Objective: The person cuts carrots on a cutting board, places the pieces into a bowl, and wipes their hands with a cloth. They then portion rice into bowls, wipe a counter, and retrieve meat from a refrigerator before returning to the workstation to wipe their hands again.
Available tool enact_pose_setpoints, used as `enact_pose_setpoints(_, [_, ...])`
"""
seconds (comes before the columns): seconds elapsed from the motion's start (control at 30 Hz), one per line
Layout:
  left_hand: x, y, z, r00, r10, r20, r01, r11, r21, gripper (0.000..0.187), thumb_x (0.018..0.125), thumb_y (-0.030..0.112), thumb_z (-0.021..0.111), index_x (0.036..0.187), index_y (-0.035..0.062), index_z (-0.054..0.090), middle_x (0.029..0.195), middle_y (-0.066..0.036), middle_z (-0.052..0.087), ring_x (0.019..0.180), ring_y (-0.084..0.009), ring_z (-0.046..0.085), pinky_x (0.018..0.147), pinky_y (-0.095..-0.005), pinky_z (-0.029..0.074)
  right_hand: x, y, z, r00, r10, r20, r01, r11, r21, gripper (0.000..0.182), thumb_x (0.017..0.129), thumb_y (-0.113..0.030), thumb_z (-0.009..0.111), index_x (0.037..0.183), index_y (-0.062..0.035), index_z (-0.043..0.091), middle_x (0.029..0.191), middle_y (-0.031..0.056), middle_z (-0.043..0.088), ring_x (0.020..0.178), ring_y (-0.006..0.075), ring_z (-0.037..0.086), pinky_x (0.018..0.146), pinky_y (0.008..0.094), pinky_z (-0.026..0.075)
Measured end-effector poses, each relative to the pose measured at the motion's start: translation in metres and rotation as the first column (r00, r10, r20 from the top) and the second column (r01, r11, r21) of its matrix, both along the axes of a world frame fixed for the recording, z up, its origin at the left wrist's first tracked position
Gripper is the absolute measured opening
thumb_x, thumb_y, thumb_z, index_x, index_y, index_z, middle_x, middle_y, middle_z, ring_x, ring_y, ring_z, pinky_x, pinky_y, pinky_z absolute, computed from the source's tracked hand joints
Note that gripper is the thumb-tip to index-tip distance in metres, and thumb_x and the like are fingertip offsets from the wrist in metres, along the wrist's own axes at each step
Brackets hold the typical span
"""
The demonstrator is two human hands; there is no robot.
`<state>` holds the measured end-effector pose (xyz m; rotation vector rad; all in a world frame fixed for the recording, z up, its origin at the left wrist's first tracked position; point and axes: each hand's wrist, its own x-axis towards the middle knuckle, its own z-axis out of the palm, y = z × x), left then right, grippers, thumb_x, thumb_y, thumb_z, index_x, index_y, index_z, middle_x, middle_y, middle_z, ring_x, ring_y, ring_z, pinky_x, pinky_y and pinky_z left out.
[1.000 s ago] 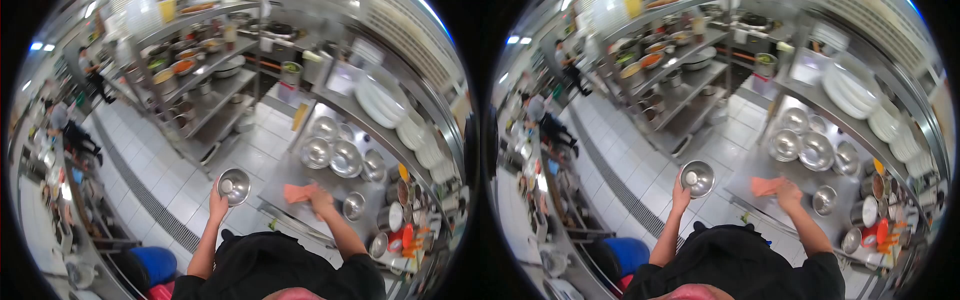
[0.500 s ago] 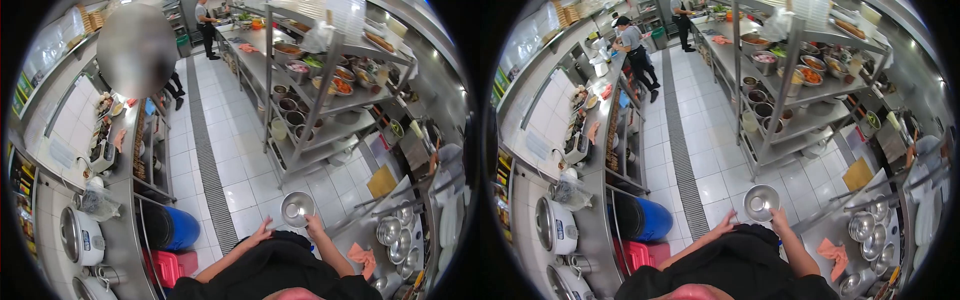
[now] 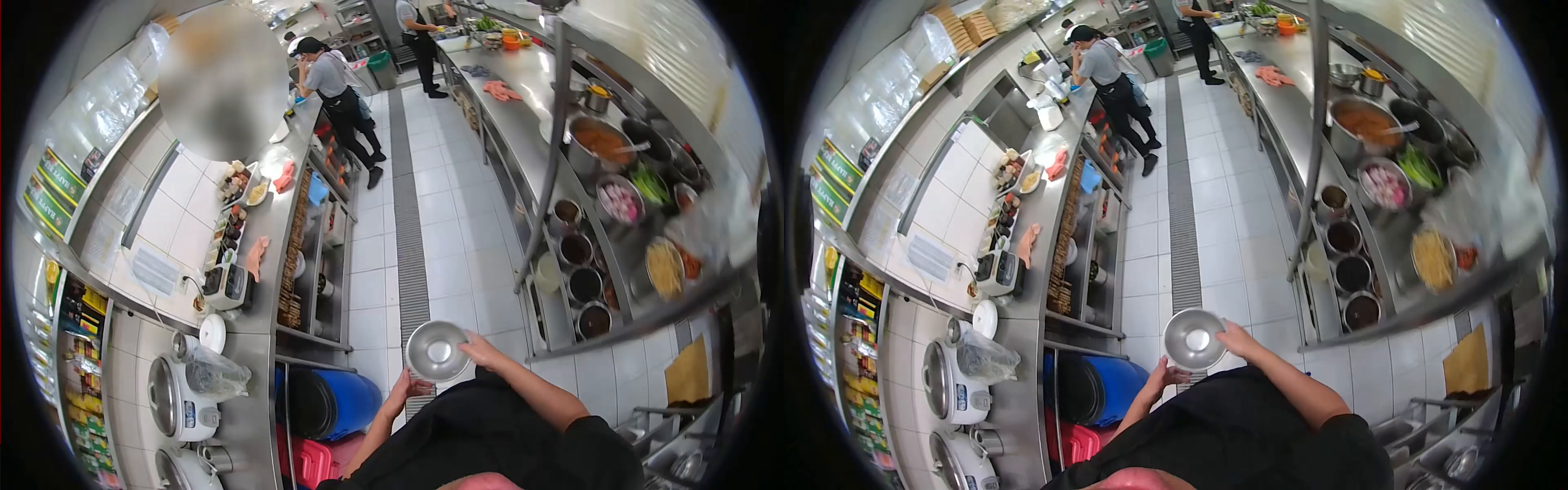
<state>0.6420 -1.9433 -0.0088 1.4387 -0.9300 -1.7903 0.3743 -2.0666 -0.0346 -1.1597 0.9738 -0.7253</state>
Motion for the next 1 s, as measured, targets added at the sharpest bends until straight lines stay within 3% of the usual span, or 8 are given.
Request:
enact_pose_setpoints(0.1, [-0.005, -0.066, 0.012, 0.893, 0.360, -0.269, -0.349, 0.933, 0.090, 0.062, 0.103, 0.047, 0.046, 0.140, -0.0028, 0.046, 0.121, -0.016, 0.065, 0.108, -0.0269, 0.064, 0.096, -0.0379, 0.050, 0.025, -0.066, 0.047, 0.959, 0.253, -0.125, -0.270, 0.951, -0.153, 0.051, 0.093, -0.027, 0.060, 0.134, 0.0015, 0.051, 0.119, 0.0206, 0.064, 0.110, 0.0273, 0.062, 0.096, 0.0368, 0.049])
enact_pose_setpoints(0.23, [0.024, -0.118, -0.030, 0.866, 0.500, -0.027, -0.501, 0.863, -0.069, 0.041, 0.093, 0.022, 0.057, 0.120, -0.0082, 0.060, 0.108, -0.015, 0.068, 0.095, -0.0218, 0.065, 0.088, -0.0344, 0.049, 0.045, -0.146, 0.068, 0.804, 0.548, -0.231, -0.588, 0.790, -0.171, 0.061, 0.098, -0.037, 0.062, 0.143, -0.0012, 0.041, 0.123, 0.0174, 0.062, 0.108, 0.0223, 0.062, 0.092, 0.0357, 0.050])
enact_pose_setpoints(0.37, [0.075, -0.154, -0.087, 0.778, 0.596, 0.200, -0.596, 0.800, -0.067, 0.037, 0.089, 0.016, 0.052, 0.115, -0.0093, 0.062, 0.100, -0.017, 0.069, 0.086, -0.0253, 0.067, 0.072, -0.0378, 0.054, 0.045, -0.243, 0.028, 0.830, 0.529, -0.176, -0.518, 0.848, 0.111, 0.075, 0.095, -0.055, 0.059, 0.144, -0.0006, 0.041, 0.120, 0.0167, 0.064, 0.094, 0.0243, 0.063, 0.090, 0.0366, 0.051])
enact_pose_setpoints(0.43, [0.078, -0.193, -0.067, 0.677, 0.630, 0.380, -0.678, 0.735, -0.009, 0.037, 0.086, 0.013, 0.050, 0.115, -0.0080, 0.060, 0.095, -0.019, 0.068, 0.077, -0.0294, 0.067, 0.054, -0.0379, 0.053, 0.033, -0.294, -0.016, 0.830, 0.386, -0.403, -0.441, 0.896, -0.051, 0.065, 0.096, -0.051, 0.057, 0.137, -0.0008, 0.049, 0.115, 0.0188, 0.067, 0.098, 0.0303, 0.067, 0.088, 0.0412, 0.052])
enact_pose_setpoints(0.53, [0.118, -0.286, -0.094, 0.737, 0.587, 0.335, -0.626, 0.780, 0.008, 0.035, 0.087, 0.014, 0.048, 0.111, -0.0073, 0.060, 0.085, -0.017, 0.065, 0.065, -0.0272, 0.064, 0.048, -0.0363, 0.050, -0.002, -0.359, -0.078, 0.664, 0.092, -0.742, -0.392, 0.888, -0.240, 0.044, 0.095, -0.042, 0.060, 0.119, -0.0049, 0.063, 0.110, 0.0202, 0.069, 0.100, 0.0389, 0.066, 0.088, 0.0487, 0.051])
enact_pose_setpoints(0.67, [0.170, -0.384, -0.154, 0.702, 0.707, 0.086, -0.703, 0.667, 0.249, 0.030, 0.088, 0.018, 0.047, 0.102, -0.0046, 0.062, 0.067, -0.014, 0.062, 0.048, -0.0220, 0.060, 0.038, -0.0317, 0.046, -0.060, -0.437, -0.075, 0.316, 0.291, -0.903, -0.357, 0.918, 0.171, 0.043, 0.094, -0.043, 0.052, 0.102, -0.0051, 0.069, 0.102, 0.0233, 0.069, 0.094, 0.0417, 0.066, 0.081, 0.0505, 0.052])
enact_pose_setpoints(0.87, [0.163, -0.699, -0.084, 0.851, 0.422, 0.311, -0.398, 0.906, -0.141, 0.031, 0.087, 0.015, 0.049, 0.112, -0.0011, 0.061, 0.082, -0.011, 0.067, 0.065, -0.0209, 0.065, 0.050, -0.0343, 0.052, -0.105, -0.518, -0.099, 0.439, -0.378, -0.815, 0.303, 0.916, -0.261, 0.015, 0.084, -0.011, 0.054, 0.082, -0.0017, 0.066, 0.089, 0.0246, 0.067, 0.090, 0.0412, 0.065, 0.079, 0.0465, 0.052])
enact_pose_setpoints(1.0, [0.141, -0.875, -0.011, 0.766, 0.248, 0.593, -0.044, 0.940, -0.337, 0.065, 0.083, 0.013, 0.052, 0.145, -0.0005, 0.036, 0.093, -0.027, 0.067, 0.076, -0.0386, 0.068, 0.066, -0.0458, 0.055, -0.116, -0.593, -0.102, 0.513, -0.262, -0.818, 0.289, 0.949, -0.123, 0.013, 0.077, -0.001, 0.052, 0.083, -0.0006, 0.065, 0.082, 0.0227, 0.066, 0.086, 0.0389, 0.066, 0.077, 0.0441, 0.051])
